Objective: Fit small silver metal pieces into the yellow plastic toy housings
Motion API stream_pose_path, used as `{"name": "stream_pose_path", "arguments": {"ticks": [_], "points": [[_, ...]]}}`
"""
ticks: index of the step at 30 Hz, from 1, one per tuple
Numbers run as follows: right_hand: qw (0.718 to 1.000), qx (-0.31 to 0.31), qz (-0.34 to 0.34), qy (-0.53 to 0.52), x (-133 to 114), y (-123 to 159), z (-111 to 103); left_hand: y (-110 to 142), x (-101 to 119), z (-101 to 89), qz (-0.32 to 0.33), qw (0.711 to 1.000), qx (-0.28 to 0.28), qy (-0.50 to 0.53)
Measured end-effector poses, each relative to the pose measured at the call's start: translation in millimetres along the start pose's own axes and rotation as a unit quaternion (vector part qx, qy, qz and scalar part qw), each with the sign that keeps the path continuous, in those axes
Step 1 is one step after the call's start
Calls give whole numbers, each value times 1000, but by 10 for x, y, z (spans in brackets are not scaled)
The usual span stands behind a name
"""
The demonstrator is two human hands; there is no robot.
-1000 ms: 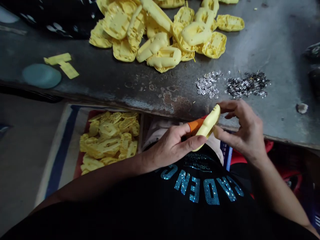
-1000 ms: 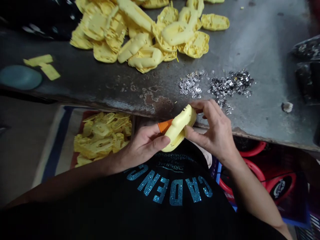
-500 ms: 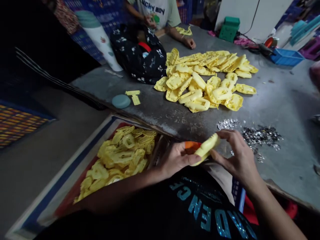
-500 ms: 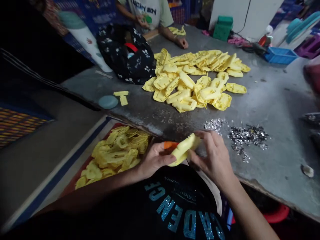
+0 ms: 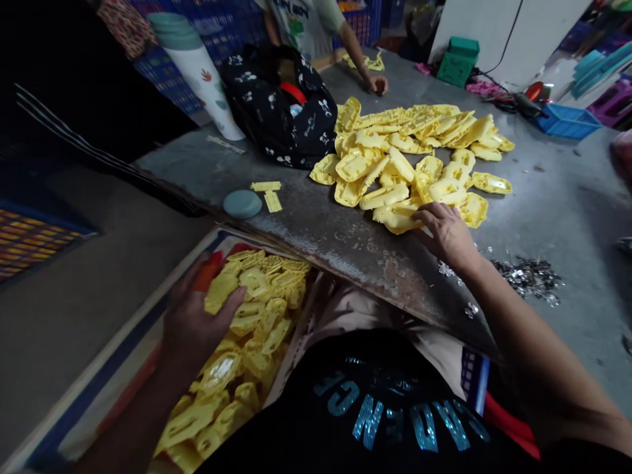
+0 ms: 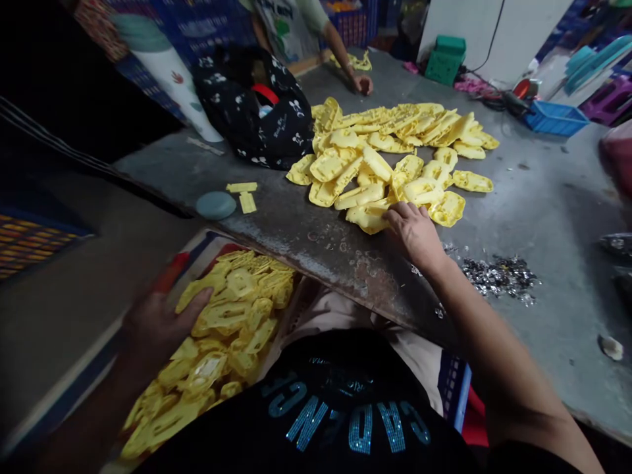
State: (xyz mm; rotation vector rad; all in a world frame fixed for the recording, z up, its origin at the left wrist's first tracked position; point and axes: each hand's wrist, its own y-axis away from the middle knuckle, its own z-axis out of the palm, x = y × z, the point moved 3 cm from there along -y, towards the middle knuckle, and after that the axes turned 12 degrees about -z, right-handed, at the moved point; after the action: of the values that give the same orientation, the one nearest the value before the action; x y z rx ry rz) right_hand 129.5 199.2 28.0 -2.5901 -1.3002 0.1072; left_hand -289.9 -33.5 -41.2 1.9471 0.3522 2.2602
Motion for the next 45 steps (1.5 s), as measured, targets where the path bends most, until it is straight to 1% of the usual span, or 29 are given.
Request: {"name": "stream_pose_path", "arguments": {"ticks": [1,2,3,4,6,7,8,9,10,12,13,14,15,16,17,18,19,20,21,22,24,26,29,31,33,37,39,42,45], "points": [[1000,4,-3,-15,-4,85,-53,-46,52,167,31,998,48,-24],[999,12,-7,-35,-16,188,-123,-102,129,365,62,988,111,-91],[998,27,-12,-55,-42,304,-210,-179,210,607,66,978,124,-152],[996,46,-16,-70,-88,434,-312,-274,288,861,49,980,99,-165],[993,89,-26,-70,-266,716,-533,-474,425,1354,-9,996,-23,-84],[993,101,-36,-56,-401,856,-633,-565,468,1566,-55,995,-80,-32],[992,107,-54,-39,-562,983,-715,-640,483,1762,-115,982,-148,16],[990,109,-81,-24,-738,1094,-775,-697,471,1936,-181,958,-215,51],[988,103,-114,-8,-916,1189,-804,-729,431,2092,-253,922,-284,71],[979,115,-164,25,-1213,1350,-805,-726,296,2337,-384,827,-405,67],[977,122,-172,34,-1315,1429,-781,-696,218,2430,-432,778,-453,52],[977,131,-167,35,-1384,1517,-750,-658,148,2511,-463,738,-490,41],[980,133,-149,23,-1418,1620,-712,-617,91,2585,-476,712,-515,37],[984,135,-117,2,-1415,1741,-676,-579,54,2656,-476,702,-528,41],[987,144,-67,-25,-1369,1883,-646,-547,35,2723,-468,708,-527,50],[986,161,0,-50,-1282,2046,-620,-523,36,2787,-456,723,-515,61],[978,184,75,-66,-1162,2223,-596,-508,51,2843,-446,745,-491,71],[963,209,156,-73,-1016,2408,-571,-498,76,2890,-440,767,-460,76],[946,227,221,-66,-865,2580,-542,-489,109,2932,-437,784,-434,82],[934,236,263,-56,-719,2724,-509,-481,144,2968,-436,796,-410,86],[925,224,305,-43,-462,2903,-424,-468,206,3025,-438,812,-376,89],[926,200,318,-41,-277,2947,-336,-457,239,3061,-446,819,-349,88],[933,159,320,-44,-138,2870,-240,-441,242,3079,-473,816,-319,96],[936,140,319,-51,-113,2815,-231,-431,228,3076,-480,810,-318,111],[934,142,320,-64,-131,2802,-282,-425,204,3065,-469,807,-335,130],[925,177,323,-97,-323,2858,-472,-414,121,3036,-442,797,-370,180],[930,167,305,-121,-483,2861,-521,-412,80,3036,-436,789,-385,197],[940,136,285,-129,-693,2841,-494,-408,42,3062,-437,771,-411,212],[933,141,307,-124,-772,2865,-411,-395,17,3090,-456,759,-413,214]]}}
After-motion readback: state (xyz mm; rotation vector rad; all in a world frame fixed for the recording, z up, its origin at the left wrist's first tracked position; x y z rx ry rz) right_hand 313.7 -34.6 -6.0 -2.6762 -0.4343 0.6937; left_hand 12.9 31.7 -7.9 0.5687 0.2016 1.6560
